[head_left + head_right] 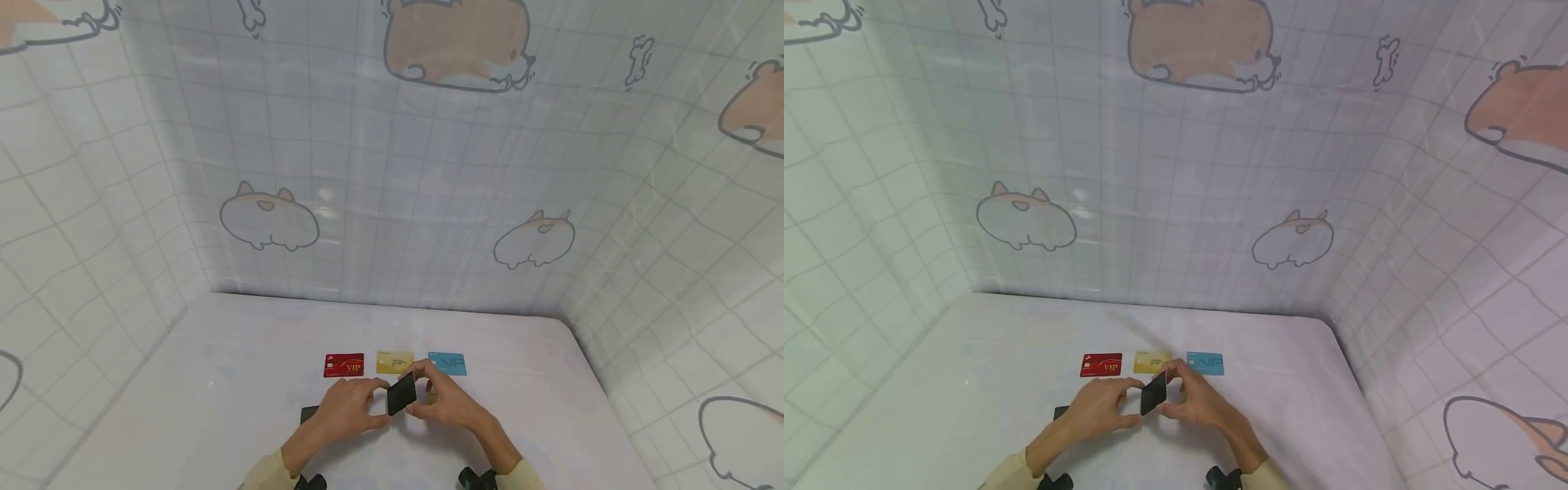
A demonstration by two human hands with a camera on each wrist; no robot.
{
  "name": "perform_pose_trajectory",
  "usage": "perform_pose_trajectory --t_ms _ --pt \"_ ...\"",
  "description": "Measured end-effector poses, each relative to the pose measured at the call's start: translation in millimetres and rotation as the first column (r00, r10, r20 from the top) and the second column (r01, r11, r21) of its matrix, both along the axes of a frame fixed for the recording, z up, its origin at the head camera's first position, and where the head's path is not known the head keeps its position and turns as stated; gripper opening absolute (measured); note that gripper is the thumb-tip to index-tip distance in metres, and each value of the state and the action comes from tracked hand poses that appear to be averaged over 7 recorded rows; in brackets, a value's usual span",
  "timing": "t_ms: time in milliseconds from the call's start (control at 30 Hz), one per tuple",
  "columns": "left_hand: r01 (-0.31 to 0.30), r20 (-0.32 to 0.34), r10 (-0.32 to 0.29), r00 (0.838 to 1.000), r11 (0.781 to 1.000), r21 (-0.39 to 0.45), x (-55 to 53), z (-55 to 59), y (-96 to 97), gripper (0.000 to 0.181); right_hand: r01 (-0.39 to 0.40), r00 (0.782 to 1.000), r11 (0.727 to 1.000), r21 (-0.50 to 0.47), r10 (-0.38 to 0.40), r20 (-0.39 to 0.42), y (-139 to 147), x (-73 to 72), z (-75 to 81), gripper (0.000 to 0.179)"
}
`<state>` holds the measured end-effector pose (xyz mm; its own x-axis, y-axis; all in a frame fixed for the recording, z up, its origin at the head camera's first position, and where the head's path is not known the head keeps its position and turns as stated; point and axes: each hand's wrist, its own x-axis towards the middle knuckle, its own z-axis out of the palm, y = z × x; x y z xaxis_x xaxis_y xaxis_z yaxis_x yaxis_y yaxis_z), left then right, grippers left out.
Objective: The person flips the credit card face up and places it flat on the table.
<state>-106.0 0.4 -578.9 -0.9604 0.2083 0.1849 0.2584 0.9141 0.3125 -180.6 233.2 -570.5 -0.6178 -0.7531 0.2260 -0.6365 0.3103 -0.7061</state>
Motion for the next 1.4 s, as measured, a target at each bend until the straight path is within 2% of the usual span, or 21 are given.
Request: perform_pose_trajectory --t_ms 367,900,1167,1400 --pt "0.027 -0.001 -0.027 1.0 0.999 0.039 -0.7 -2.2 -1.1 0.06 -0.029 0.999 0.999 -0.029 0.029 0.017 -2 3.2 1.2 0.057" --pt "0.01 0.004 -0.011 1.0 0.999 0.046 0.5 -2.3 2.4 0.062 -0.099 0.994 0.99 -0.104 0.102 0.03 -3 2.2 -1.2 0.057" --pt "-0.007 -0.008 0.007 1.0 0.999 0.048 8.0 -4.1 5.4 0.06 -0.074 0.996 0.993 -0.092 0.079 0.047 1 7.4 -1.8 0.052" --pt "0.006 -0.06 -0.001 0.998 0.997 0.079 13.9 -4.2 6.9 0.061 -0.081 0.995 0.991 -0.106 0.087 0.052 3 11.3 -4.7 0.051"
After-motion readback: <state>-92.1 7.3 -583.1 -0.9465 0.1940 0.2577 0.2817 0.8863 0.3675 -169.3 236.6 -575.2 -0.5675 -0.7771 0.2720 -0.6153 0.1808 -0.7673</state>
